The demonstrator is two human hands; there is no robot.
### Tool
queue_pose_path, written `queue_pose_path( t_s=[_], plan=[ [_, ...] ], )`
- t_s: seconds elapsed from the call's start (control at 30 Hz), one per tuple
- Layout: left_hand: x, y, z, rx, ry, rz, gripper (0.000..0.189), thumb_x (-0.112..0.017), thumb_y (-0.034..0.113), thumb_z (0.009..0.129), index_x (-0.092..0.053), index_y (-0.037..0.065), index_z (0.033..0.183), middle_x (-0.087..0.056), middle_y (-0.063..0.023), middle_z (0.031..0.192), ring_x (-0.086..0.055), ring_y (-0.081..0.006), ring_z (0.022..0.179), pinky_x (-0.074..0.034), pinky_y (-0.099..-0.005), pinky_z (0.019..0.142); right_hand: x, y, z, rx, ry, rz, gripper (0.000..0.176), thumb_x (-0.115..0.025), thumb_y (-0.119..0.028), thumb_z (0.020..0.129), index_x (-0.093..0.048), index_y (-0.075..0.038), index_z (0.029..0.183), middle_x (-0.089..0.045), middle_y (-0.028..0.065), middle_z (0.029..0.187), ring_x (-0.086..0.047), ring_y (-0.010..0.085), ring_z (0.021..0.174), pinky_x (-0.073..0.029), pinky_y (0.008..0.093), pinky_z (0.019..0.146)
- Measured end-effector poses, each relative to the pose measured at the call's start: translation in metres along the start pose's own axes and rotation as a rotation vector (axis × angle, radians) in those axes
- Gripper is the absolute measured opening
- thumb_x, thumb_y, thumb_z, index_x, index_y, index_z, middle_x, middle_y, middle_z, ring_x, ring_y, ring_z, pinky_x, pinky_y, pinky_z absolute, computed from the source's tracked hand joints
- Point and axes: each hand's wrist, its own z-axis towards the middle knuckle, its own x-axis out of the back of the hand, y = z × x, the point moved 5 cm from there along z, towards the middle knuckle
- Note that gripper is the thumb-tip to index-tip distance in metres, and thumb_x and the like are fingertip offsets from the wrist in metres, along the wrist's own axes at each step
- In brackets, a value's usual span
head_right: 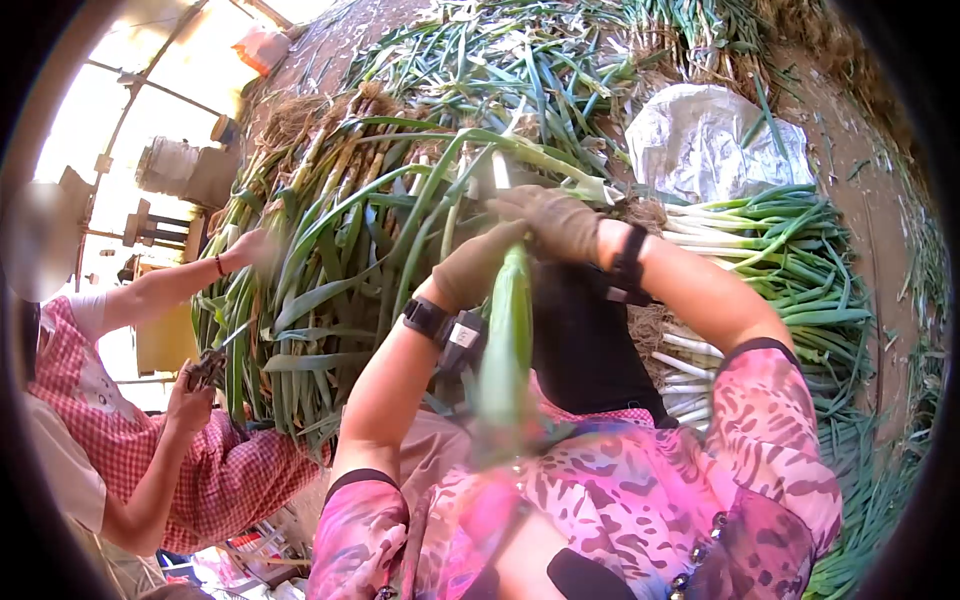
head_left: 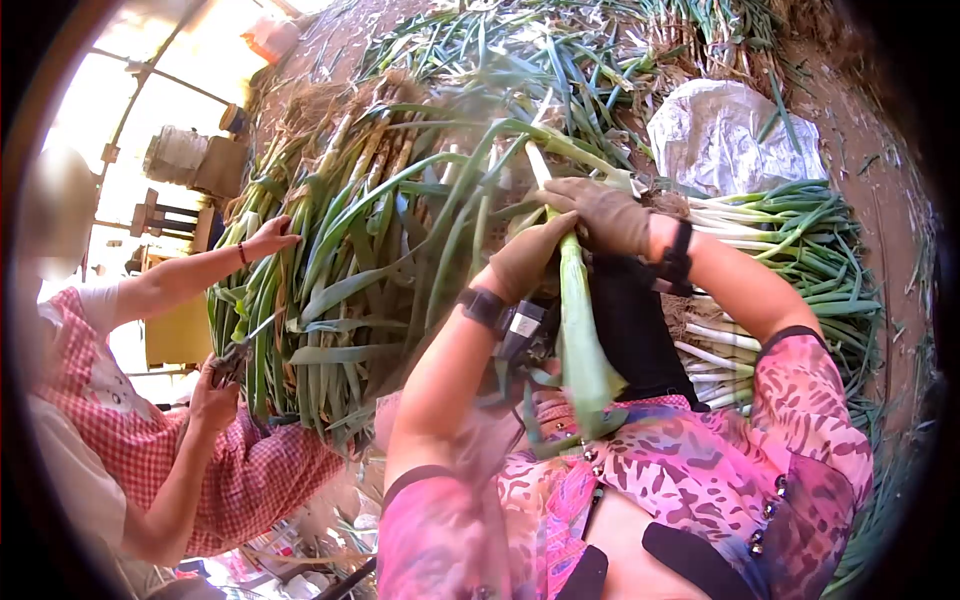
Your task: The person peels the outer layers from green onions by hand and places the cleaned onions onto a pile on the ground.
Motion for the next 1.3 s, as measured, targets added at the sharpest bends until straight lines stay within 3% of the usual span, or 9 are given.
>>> queue_pose_path(
  t_s=[0.07, 0.2, 0.37, 0.5, 0.6, 0.8, 0.97, 1.07, 1.3],
  plan=[
    [-0.006, -0.029, -0.004, 0.245, -0.166, -0.357, 0.036, -0.057, 0.02, 0.096, -0.054, 0.002, 0.127, -0.064, -0.0102, 0.109, -0.062, -0.0243, 0.099, -0.05, -0.0329, 0.087, 0.001, 0.005, 0.02, 0.002, -0.123, -0.029, 0.052, -0.07, -0.008, 0.079, -0.057, -0.011, 0.13, -0.058, 0.0158, 0.133, -0.055, 0.0339, 0.123, -0.044, 0.0413, 0.106],
    [-0.009, -0.025, -0.007, 1.234, 0.15, -2.579, 0.052, -0.044, 0.042, 0.102, -0.052, 0.002, 0.133, -0.064, -0.0127, 0.123, -0.062, -0.0231, 0.112, -0.049, -0.0355, 0.097, 0.014, 0.061, 0.022, 0.008, 0.199, 0.398, 0.03, -0.069, -0.012, 0.087, -0.066, -0.006, 0.117, -0.067, 0.0135, 0.113, -0.063, 0.0256, 0.109, -0.051, 0.0354, 0.093],
    [0.032, -0.002, 0.022, 0.656, 0.215, -1.134, 0.059, -0.042, 0.05, 0.104, -0.056, 0.0, 0.131, -0.068, -0.0143, 0.12, -0.064, -0.0231, 0.111, -0.049, -0.0358, 0.097, 0.08, 0.159, 0.018, -0.389, 0.5, 0.447, 0.03, -0.054, -0.029, 0.1, -0.062, -0.009, 0.12, -0.068, 0.0076, 0.095, -0.065, 0.0194, 0.085, -0.053, 0.0307, 0.076],
    [0.048, -0.013, -0.002, 0.734, 0.383, -0.907, 0.05, -0.047, 0.041, 0.104, -0.057, -0.001, 0.13, -0.068, -0.0122, 0.117, -0.067, -0.0208, 0.105, -0.051, -0.0318, 0.092, 0.218, 0.257, -0.071, -0.355, 0.913, 0.234, 0.019, -0.059, -0.016, 0.095, -0.065, -0.006, 0.11, -0.068, 0.0066, 0.092, -0.065, 0.0181, 0.079, -0.052, 0.03, 0.075],
    [0.036, -0.046, -0.052, 0.764, 0.279, -0.79, 0.049, -0.031, 0.032, 0.109, -0.043, -0.007, 0.136, -0.06, -0.0213, 0.129, -0.062, -0.0275, 0.117, -0.047, -0.0386, 0.104, 0.269, 0.32, -0.211, -0.623, 0.818, -0.458, 0.027, -0.057, -0.027, 0.095, -0.063, -0.003, 0.105, -0.068, 0.0078, 0.089, -0.065, 0.02, 0.076, -0.053, 0.0307, 0.073],
    [-0.004, -0.075, -0.108, 1.117, 0.421, -0.98, 0.052, -0.042, 0.04, 0.106, -0.05, -0.004, 0.132, -0.063, -0.0182, 0.126, -0.06, -0.0312, 0.119, -0.048, -0.0391, 0.101, 0.096, 0.34, -0.453, -1.469, 0.457, 0.527, 0.026, -0.061, -0.028, 0.091, -0.066, -0.003, 0.099, -0.069, 0.0089, 0.082, -0.066, 0.0213, 0.074, -0.053, 0.0322, 0.071],
    [-0.019, -0.074, -0.116, 1.25, 0.5, -0.901, 0.039, -0.06, 0.035, 0.099, -0.059, 0.003, 0.121, -0.07, -0.0093, 0.104, -0.069, -0.0193, 0.092, -0.053, -0.0276, 0.075, -0.071, 0.276, -0.514, -1.559, 0.6, 0.844, 0.017, -0.064, -0.016, 0.084, -0.065, 0.0, 0.088, -0.066, 0.0097, 0.07, -0.063, 0.0213, 0.059, -0.049, 0.0337, 0.055],
    [-0.017, -0.065, -0.103, 1.241, 0.505, -0.814, 0.038, -0.062, 0.033, 0.098, -0.06, 0.003, 0.121, -0.07, -0.0082, 0.103, -0.068, -0.0181, 0.091, -0.052, -0.0268, 0.074, -0.051, 0.234, -0.484, -1.494, 1.125, 0.868, 0.016, -0.065, -0.018, 0.084, -0.059, -0.004, 0.085, -0.06, 0.0066, 0.065, -0.056, 0.017, 0.051, -0.045, 0.0306, 0.048],
    [-0.012, -0.11, -0.061, 0.907, 0.414, -0.363, 0.035, -0.066, 0.025, 0.094, -0.064, -0.002, 0.116, -0.069, -0.0112, 0.104, -0.067, -0.0229, 0.094, -0.051, -0.0305, 0.084, 0.011, 0.271, -0.487, -1.441, 1.41, 0.676, 0.021, -0.061, -0.024, 0.09, -0.061, -0.003, 0.089, -0.065, 0.0069, 0.072, -0.063, 0.0174, 0.061, -0.053, 0.0301, 0.059]
  ],
)
